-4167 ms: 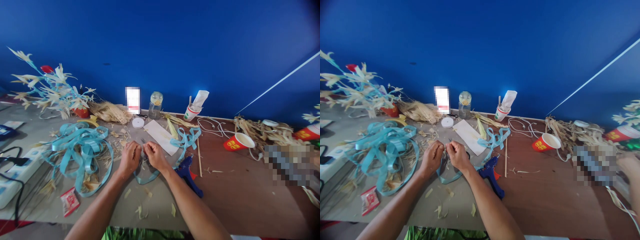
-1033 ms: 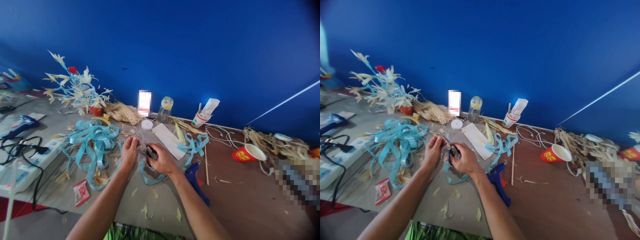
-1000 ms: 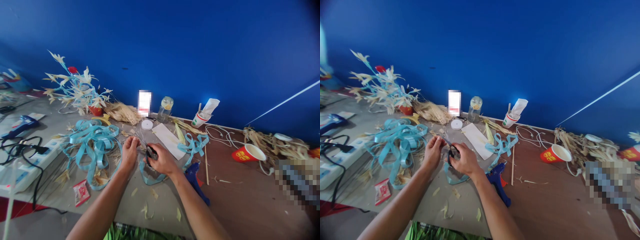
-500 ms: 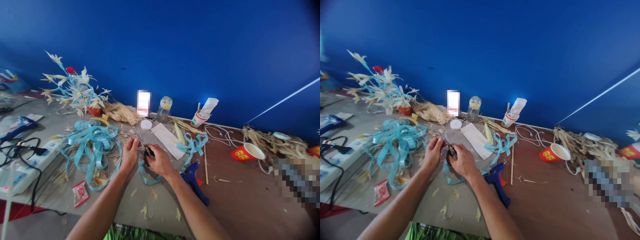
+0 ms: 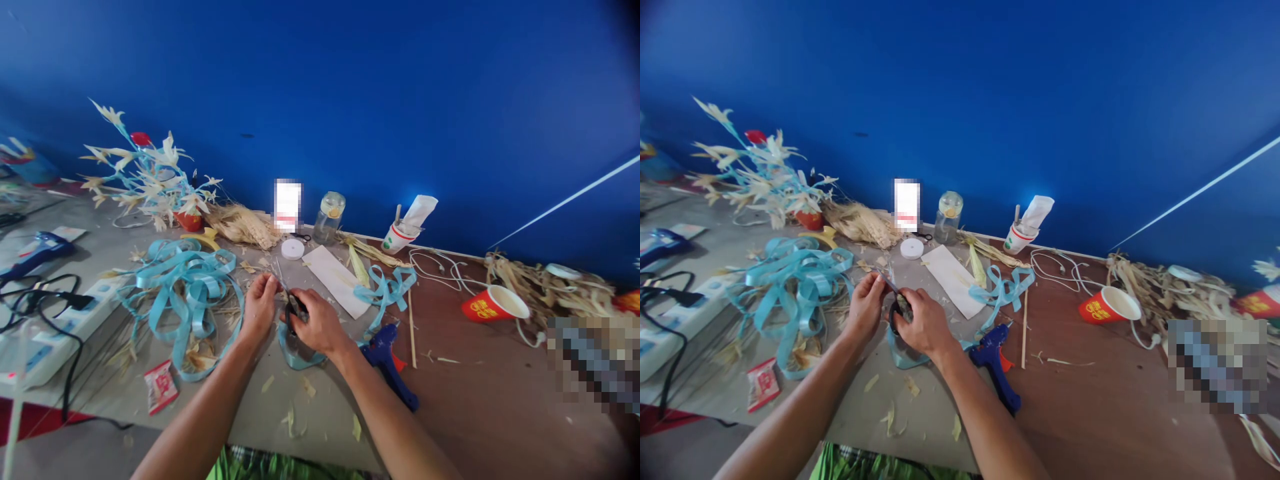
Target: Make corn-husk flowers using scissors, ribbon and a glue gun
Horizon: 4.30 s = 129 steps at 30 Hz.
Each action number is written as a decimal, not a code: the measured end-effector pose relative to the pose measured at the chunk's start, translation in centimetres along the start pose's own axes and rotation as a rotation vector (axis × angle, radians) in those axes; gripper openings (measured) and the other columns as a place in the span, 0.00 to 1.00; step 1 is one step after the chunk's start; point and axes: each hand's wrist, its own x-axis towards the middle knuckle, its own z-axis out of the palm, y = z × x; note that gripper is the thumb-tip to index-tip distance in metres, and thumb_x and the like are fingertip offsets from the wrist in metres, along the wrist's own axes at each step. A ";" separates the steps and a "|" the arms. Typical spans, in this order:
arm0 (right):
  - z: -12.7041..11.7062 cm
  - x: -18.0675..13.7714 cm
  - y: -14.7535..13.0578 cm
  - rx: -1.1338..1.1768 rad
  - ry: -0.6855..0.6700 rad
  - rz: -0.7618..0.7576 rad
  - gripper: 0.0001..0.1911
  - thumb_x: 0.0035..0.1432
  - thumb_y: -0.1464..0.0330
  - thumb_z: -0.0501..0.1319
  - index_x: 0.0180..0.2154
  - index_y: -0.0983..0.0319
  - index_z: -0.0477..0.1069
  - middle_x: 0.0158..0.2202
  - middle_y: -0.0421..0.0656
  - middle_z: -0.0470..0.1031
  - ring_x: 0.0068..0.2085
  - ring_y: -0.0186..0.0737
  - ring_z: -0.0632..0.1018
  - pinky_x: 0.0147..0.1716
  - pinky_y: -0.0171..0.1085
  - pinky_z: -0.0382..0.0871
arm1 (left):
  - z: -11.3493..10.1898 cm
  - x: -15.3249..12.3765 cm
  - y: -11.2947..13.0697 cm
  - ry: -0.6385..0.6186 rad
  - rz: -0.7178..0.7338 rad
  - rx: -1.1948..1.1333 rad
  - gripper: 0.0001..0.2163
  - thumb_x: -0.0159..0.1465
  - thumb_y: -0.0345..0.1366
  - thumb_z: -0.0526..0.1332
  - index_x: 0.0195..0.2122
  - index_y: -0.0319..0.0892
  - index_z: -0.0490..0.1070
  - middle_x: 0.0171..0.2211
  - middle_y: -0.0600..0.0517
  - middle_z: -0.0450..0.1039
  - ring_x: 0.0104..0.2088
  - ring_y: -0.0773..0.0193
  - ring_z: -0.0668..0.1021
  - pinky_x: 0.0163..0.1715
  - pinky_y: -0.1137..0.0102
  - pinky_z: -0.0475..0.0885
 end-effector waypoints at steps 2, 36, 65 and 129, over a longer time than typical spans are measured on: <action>0.0 0.1 0.1 0.014 -0.006 0.004 0.22 0.54 0.61 0.60 0.50 0.61 0.66 0.41 0.45 0.72 0.41 0.40 0.74 0.42 0.34 0.66 | 0.0 -0.1 0.2 -0.034 0.000 -0.018 0.12 0.57 0.45 0.57 0.24 0.42 0.65 0.21 0.56 0.64 0.24 0.69 0.67 0.27 0.74 0.64; -1.4 -0.3 2.5 -0.426 -0.165 0.297 0.25 0.56 0.59 0.56 0.52 0.64 0.62 0.44 0.52 0.67 0.39 0.46 0.76 0.34 0.37 0.66 | -0.3 0.2 -0.4 -0.084 0.178 0.263 0.08 0.60 0.39 0.54 0.28 0.41 0.65 0.22 0.56 0.64 0.25 0.68 0.66 0.26 0.74 0.60; 0.1 0.9 2.6 0.099 0.409 0.078 0.04 0.53 0.73 0.58 0.27 0.61 0.69 0.27 0.41 0.72 0.30 0.37 0.72 0.32 0.34 0.62 | -1.9 1.5 -0.2 -0.297 0.448 1.014 0.11 0.59 0.31 0.53 0.36 0.44 0.75 0.37 0.47 0.73 0.41 0.55 0.72 0.45 0.60 0.61; 1.1 1.3 1.6 0.967 0.270 0.391 0.09 0.44 0.63 0.63 0.23 0.62 0.69 0.19 0.35 0.68 0.21 0.30 0.64 0.22 0.31 0.57 | 1.5 -1.3 0.8 -0.327 -0.407 -0.471 0.08 0.47 0.33 0.69 0.26 0.38 0.72 0.23 0.56 0.71 0.25 0.72 0.73 0.29 0.75 0.67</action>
